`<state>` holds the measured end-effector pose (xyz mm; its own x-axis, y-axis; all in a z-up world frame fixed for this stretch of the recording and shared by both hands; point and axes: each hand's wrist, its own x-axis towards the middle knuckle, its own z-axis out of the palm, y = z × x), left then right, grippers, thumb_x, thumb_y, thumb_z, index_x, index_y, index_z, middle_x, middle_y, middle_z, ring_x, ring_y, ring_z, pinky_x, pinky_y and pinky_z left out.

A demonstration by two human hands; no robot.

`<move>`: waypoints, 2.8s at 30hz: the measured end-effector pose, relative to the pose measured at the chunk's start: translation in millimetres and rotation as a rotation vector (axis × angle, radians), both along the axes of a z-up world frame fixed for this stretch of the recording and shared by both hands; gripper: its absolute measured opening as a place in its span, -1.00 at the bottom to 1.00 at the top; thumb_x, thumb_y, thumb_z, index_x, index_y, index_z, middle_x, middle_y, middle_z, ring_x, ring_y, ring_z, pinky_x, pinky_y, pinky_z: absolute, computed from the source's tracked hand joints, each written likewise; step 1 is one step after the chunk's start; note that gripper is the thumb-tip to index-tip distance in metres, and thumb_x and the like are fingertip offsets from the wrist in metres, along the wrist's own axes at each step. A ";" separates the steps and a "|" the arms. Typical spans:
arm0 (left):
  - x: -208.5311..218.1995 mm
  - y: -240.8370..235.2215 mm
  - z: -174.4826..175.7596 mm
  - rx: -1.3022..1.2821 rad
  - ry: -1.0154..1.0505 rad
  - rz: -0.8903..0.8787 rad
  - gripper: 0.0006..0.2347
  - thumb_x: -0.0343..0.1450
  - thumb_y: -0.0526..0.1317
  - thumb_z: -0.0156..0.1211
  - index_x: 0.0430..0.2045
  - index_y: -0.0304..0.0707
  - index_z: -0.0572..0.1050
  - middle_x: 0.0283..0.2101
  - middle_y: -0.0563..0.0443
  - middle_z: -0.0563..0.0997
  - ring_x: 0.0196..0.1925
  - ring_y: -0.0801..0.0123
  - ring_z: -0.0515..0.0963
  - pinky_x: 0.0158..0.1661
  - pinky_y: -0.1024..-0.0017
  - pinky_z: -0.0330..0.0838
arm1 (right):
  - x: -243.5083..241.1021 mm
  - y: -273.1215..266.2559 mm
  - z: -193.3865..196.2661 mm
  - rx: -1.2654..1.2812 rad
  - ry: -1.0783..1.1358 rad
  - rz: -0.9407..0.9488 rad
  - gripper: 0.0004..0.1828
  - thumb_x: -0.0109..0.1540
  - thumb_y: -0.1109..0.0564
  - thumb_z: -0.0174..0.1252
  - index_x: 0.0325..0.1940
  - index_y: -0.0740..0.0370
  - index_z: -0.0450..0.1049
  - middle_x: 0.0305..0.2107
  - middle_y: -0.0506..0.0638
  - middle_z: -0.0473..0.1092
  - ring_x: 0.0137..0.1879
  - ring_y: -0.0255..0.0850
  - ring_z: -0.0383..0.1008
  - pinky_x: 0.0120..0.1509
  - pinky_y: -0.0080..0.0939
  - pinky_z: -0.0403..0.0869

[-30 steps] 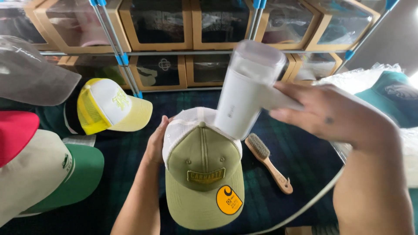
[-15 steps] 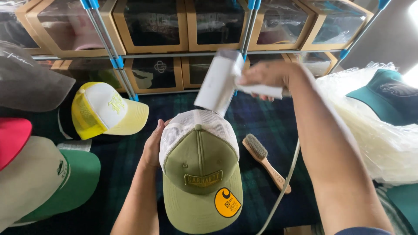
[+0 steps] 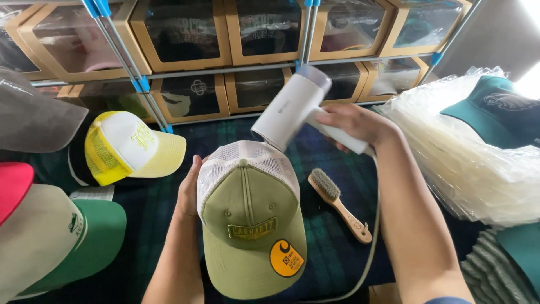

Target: The person cleans a green and white baseball cap by brushing it with a wooden brush and drying it with a hair dryer. They then place the cap on a wooden head form and wrap it in a plastic bag.

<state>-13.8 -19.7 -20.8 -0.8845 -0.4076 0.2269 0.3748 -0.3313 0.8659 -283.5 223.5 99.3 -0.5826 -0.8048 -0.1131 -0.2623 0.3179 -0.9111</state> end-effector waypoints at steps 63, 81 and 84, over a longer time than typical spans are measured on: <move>3.8 -10.4 -9.7 0.129 -0.069 -0.060 -0.41 0.48 0.13 -0.17 0.21 -0.43 0.41 0.18 -0.26 0.55 0.22 0.03 0.53 0.21 0.19 0.39 | 139.3 89.2 48.1 0.437 0.479 -0.234 -0.28 0.20 -0.27 -0.06 0.46 -0.17 0.26 0.27 -0.20 0.44 0.13 -0.17 0.63 0.26 -0.09 0.61; 4.0 8.6 6.2 -0.009 -0.043 0.067 -0.51 0.56 0.12 -0.20 0.17 -0.21 0.51 -0.24 -0.19 0.71 -0.15 0.26 0.69 0.07 0.15 0.52 | 125.5 126.9 -163.8 -0.527 0.007 -0.458 -0.58 0.26 0.21 0.12 0.21 0.37 0.43 -0.77 0.35 0.44 -0.70 0.03 0.50 -0.64 -0.04 0.51; 3.3 12.2 5.5 0.038 -0.006 0.060 -0.55 0.57 0.10 -0.17 0.10 -0.20 0.55 -0.36 -0.15 0.71 -0.25 0.30 0.71 0.00 0.25 0.54 | 79.4 125.6 -139.7 -0.481 0.661 -0.290 -0.80 0.28 0.09 0.21 -0.30 0.30 0.51 -0.70 0.16 0.24 -0.59 -0.04 0.25 -0.52 -0.04 0.34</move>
